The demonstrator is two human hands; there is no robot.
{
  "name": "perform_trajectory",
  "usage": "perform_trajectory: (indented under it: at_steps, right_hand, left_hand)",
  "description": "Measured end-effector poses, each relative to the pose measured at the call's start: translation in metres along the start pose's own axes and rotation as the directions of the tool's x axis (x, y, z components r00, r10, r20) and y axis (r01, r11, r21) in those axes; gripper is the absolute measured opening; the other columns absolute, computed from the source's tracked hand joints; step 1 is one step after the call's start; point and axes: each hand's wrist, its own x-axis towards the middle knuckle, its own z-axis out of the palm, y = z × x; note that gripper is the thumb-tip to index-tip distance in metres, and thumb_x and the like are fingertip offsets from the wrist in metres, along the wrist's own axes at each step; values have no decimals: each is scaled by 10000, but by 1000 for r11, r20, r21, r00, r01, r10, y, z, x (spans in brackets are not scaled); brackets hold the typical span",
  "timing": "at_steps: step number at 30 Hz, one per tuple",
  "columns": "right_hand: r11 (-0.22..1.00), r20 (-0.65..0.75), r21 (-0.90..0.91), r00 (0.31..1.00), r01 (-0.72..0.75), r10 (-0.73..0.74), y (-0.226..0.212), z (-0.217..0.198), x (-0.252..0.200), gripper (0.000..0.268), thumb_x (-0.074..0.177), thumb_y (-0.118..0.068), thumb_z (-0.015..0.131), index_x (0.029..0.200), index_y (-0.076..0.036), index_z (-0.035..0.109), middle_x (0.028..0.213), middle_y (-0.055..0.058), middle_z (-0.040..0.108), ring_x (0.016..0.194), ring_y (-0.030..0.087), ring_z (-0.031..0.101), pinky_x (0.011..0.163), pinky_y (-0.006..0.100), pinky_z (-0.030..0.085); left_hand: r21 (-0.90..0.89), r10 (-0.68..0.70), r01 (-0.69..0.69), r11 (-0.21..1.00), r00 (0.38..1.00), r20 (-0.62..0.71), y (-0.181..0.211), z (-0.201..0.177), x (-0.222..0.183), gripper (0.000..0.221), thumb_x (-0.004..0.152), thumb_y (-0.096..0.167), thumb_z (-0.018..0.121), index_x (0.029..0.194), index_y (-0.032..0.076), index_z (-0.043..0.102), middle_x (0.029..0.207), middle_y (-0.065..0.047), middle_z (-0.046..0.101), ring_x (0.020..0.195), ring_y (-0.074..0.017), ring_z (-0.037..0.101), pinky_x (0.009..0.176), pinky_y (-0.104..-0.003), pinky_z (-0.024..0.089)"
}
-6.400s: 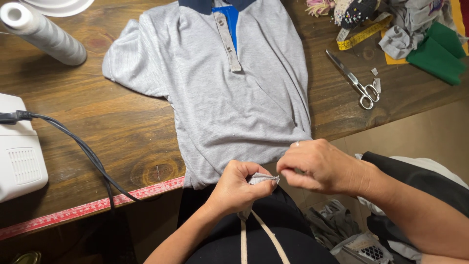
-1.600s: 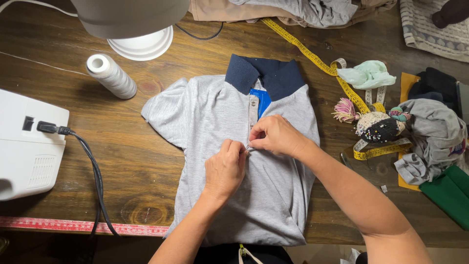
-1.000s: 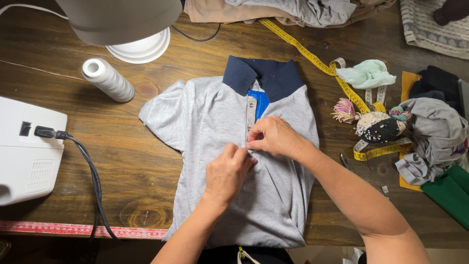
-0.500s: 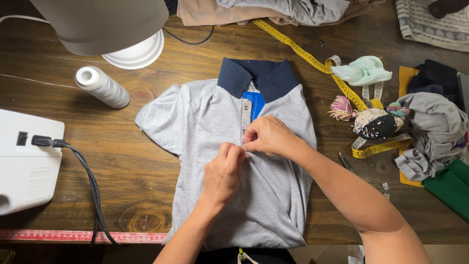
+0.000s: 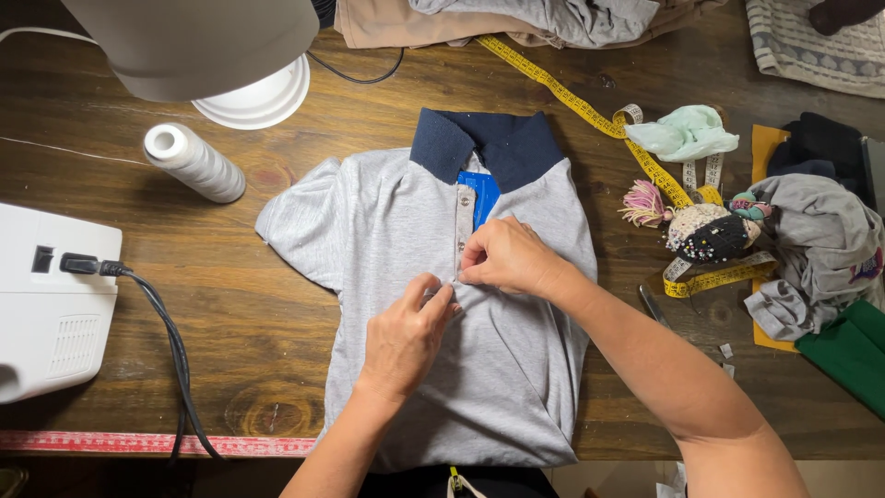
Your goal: Inspecting and aligning the placket of a polo shirt using a measuring template
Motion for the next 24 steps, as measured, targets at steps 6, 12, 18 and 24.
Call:
perform_trajectory:
  at_steps: [6, 12, 18, 24]
  right_hand:
    - [999, 23, -18, 999, 48, -48, 2, -1, -6, 114, 722, -349, 776, 738, -238, 796, 789, 16, 783, 907, 303, 747, 840, 474, 580]
    - [985, -36, -84, 987, 152, -156, 7, 0, -13, 105, 746, -290, 764, 830, -227, 777, 934, 20, 766, 993, 315, 723, 880, 462, 538]
    - [963, -177, -162, 954, 215, -243, 22, 24, -23, 148, 756, -300, 815, 874, -252, 738, 955, -31, 719, 969, 253, 709, 879, 422, 482]
    - [957, -292, -171, 915, 235, -277, 34, 47, -32, 113, 834, -241, 742, 939, -260, 704, 895, -45, 686, 912, 209, 699, 851, 353, 465]
  left_hand:
    - [2, 58, -58, 998, 998, -14, -1, -1, 0, 192, 922, 308, 709, 1109, 264, 717, 1120, 45, 634, 685, -233, 751, 558, -363, 611]
    - [-69, 5, 5, 998, 991, 135, -2, -18, 8, 363, 960, 128, 517, 1271, 272, 637, 1207, -10, 568, 646, -324, 749, 563, -474, 619]
    - [-147, -6, 46, 988, 965, 263, -9, -12, 16, 478, 950, 75, 470, 1378, 258, 578, 1190, -68, 528, 635, -430, 741, 578, -561, 614]
    - [-135, 111, -65, 989, 922, 371, -27, -9, 60, 327, 994, 230, 498, 1113, 406, 746, 1171, 20, 545, 769, -435, 747, 692, -546, 615]
